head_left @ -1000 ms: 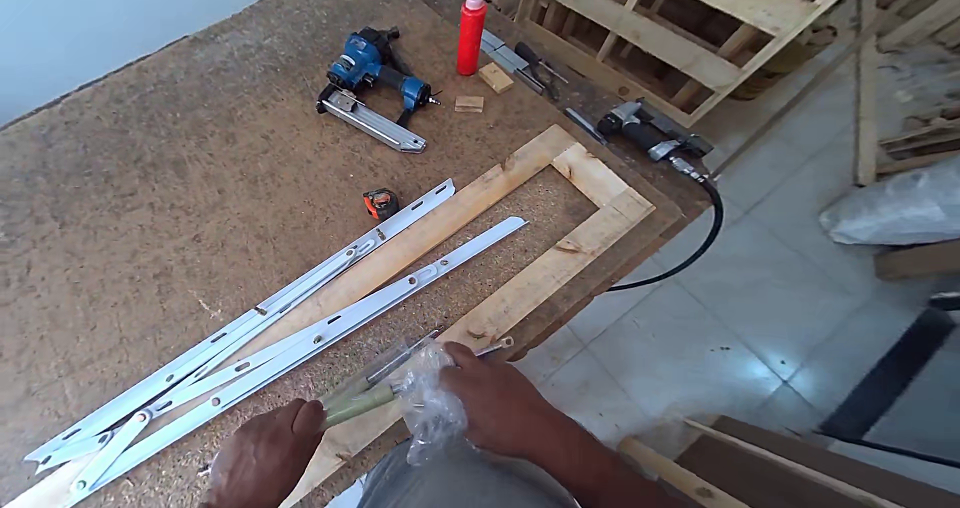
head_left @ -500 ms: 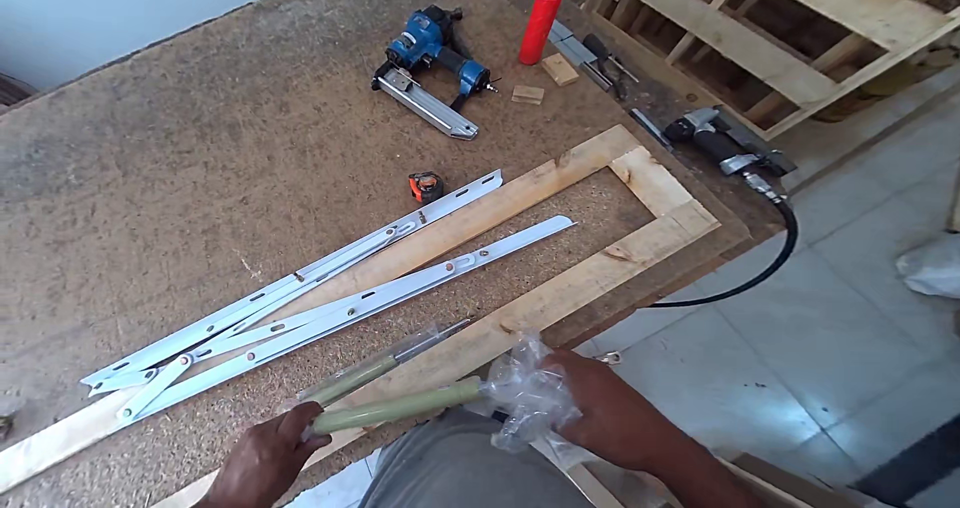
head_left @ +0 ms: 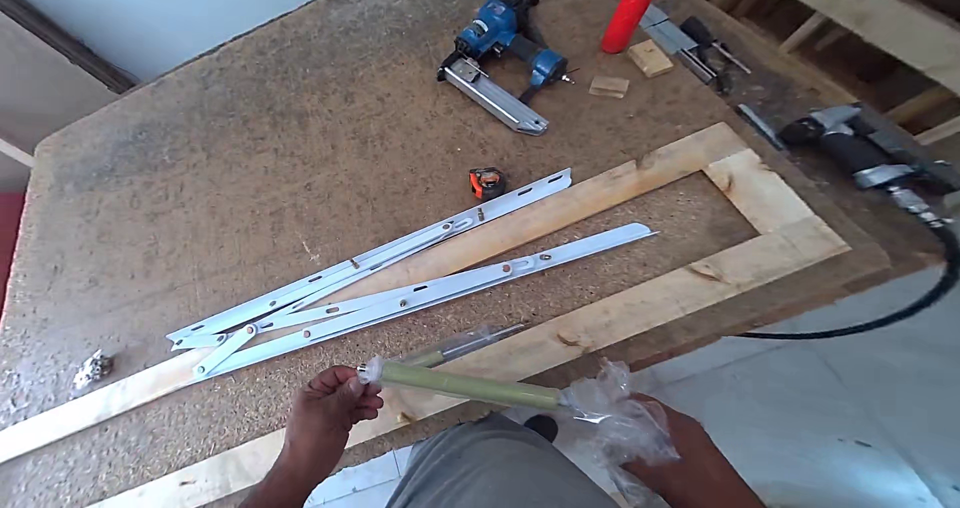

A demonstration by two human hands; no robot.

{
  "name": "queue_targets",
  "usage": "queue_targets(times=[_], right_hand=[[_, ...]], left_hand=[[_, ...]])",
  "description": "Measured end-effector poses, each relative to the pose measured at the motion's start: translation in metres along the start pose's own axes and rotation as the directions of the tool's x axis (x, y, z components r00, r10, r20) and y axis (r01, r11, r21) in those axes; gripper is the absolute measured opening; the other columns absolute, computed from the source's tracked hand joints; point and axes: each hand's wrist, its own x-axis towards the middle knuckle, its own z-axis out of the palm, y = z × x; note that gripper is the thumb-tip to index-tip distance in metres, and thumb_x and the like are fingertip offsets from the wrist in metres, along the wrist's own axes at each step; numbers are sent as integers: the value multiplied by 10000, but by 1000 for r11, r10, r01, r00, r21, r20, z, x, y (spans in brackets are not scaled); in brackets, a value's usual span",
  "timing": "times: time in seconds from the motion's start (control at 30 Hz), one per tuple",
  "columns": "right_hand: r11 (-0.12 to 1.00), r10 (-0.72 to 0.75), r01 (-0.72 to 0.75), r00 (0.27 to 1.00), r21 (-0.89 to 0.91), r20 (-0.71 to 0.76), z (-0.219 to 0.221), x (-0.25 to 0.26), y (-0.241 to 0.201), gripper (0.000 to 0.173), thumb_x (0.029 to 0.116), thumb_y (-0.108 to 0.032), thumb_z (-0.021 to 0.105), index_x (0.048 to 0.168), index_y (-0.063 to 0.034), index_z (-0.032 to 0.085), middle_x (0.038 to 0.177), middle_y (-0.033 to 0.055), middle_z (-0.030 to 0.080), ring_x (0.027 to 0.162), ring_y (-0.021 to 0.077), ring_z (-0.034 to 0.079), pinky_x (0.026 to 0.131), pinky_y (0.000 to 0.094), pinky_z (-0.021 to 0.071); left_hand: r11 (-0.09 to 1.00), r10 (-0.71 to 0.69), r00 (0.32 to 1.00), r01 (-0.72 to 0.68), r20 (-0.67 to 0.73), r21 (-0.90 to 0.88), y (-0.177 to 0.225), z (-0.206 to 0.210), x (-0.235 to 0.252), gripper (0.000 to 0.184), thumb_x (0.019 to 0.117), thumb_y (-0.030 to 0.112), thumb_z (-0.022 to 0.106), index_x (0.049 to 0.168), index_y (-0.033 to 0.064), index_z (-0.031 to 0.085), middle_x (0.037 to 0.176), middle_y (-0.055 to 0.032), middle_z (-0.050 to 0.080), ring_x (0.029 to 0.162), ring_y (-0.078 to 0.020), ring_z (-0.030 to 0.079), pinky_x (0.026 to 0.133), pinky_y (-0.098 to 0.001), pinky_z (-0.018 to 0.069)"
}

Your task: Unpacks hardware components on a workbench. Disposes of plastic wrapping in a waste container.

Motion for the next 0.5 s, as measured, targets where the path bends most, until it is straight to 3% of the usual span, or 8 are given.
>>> queue_targets(times=[0.13,0.27,0.43,0.5], right_hand=[[998,25,-25,1000,55,1,17,-5,4,648,695,-210,877,1219,80,629,1104,179,717,1037,211,696,946,416,564],[991,73,-73,997,109,3,26,-7,6,638,677,-169,878,1203,88,627,1090,167,716,1021,173,691,937,380,565],[989,89,-88,996,117,-3,27,-7,3,633,679,-179,878,1201,80,628,1078,152,717,1012,141,687,932,350,562],[988,107,-106,994,115,2,28,-8,1,631,680,-182,877,1200,75,630,1078,147,717,1012,145,687,930,355,562]], left_hand=[[988,-19,999,25,37,-154,-11,8,2,147,1035,64,476,1024,38,620,945,-127,760,775,-214,755,658,-360,639],[972,7,1000,-2,23,-234,-12,15,8,142,1026,46,492,999,44,631,915,-114,753,751,-199,743,631,-347,630],[976,108,994,-103,15,-190,-5,26,18,240,1005,48,381,893,77,592,718,-28,685,611,-117,669,594,-289,594],[985,128,985,-139,-112,-98,0,32,21,280,1005,63,334,823,112,541,636,20,630,538,-78,614,538,-250,555]])
